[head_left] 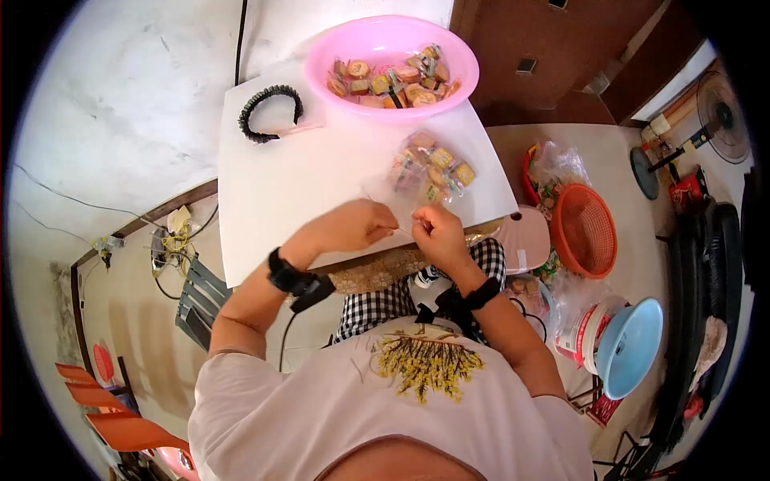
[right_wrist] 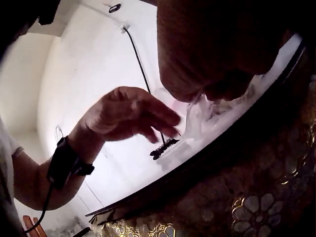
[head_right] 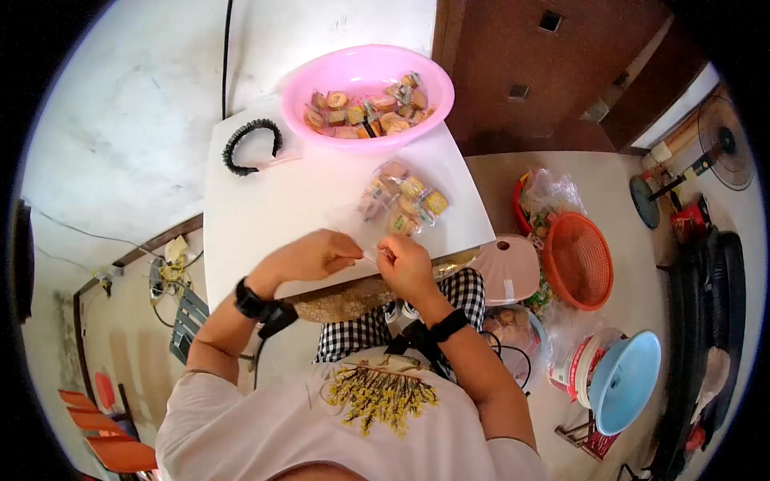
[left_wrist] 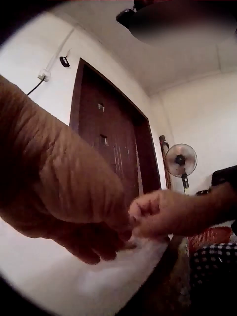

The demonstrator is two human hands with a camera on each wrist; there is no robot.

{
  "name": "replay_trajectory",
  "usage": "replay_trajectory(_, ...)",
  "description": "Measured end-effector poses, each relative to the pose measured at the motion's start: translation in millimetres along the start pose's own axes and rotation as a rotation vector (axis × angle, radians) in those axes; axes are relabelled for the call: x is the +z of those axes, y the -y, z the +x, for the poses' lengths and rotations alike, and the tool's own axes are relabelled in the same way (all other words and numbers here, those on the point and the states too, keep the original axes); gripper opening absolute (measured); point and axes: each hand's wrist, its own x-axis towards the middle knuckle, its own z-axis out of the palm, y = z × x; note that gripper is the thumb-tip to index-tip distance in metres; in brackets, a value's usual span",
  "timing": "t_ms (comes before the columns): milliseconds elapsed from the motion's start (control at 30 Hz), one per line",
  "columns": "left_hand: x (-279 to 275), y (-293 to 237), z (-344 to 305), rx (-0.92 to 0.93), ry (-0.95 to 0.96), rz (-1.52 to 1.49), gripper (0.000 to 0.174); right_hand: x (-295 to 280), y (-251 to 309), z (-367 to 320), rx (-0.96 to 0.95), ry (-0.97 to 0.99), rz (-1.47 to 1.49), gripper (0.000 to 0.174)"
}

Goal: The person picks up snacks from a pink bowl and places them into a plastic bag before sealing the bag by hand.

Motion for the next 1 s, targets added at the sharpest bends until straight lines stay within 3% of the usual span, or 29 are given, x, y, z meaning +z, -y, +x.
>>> replay_trajectory(67, -43, -6, 7, -0.103, 0.011, -0.113, 0.016, 4, -13, 1, -0.015, 0.035, 0.013, 0.010)
replay_trajectory(133, -77, 7, 26, -0.166, -0.156, -0.192, 0.015, 4, -12, 1, -0.021, 0.049, -0.024, 0.007)
replay_trajectory(200, -106, 23, 56, -0.247, -0.301, -0.031, 0.016, 1, -12, 5, -0.047, 0.069, -0.063, 0.006)
replay_trajectory(267, -122, 57, 89, -0.105, -0.383, 0.251, 0.018, -1, -10, 8, 0.018, 0.100, -0.012, 0.006)
replay_trajectory(367, -122, 118, 136, -0.172, -0.194, 0.386, 0.017, -7, -11, 10, 0.067, 0.151, 0.033, 0.006)
replay_trajectory(467, -106, 142, 167, -0.311, 0.014, 0.563, 0.019, -9, -11, 11, 0.101, 0.177, 0.109, 0.005)
replay_trajectory(600, -93, 139, 182, -0.398, 0.041, 0.562, 0.021, -7, -16, 12, 0.048, 0.159, 0.113, 0.004)
replay_trajectory(700, -82, 131, 183, -0.437, -0.131, 0.557, 0.018, -6, -14, 13, 0.031, 0.139, 0.106, 0.003)
replay_trajectory(800, -88, 133, 187, -0.480, -0.073, 0.601, 0.018, -5, -15, 12, 0.032, 0.133, 0.082, 0.004)
replay_trajectory(933, -105, 112, 168, -0.176, -0.142, 0.545, 0.015, -4, -15, 9, 0.120, 0.150, 0.138, 0.005)
replay_trajectory(1000, -111, 111, 157, -0.276, -0.290, 0.252, 0.021, -4, -16, 8, 0.100, 0.144, 0.096, 0.006)
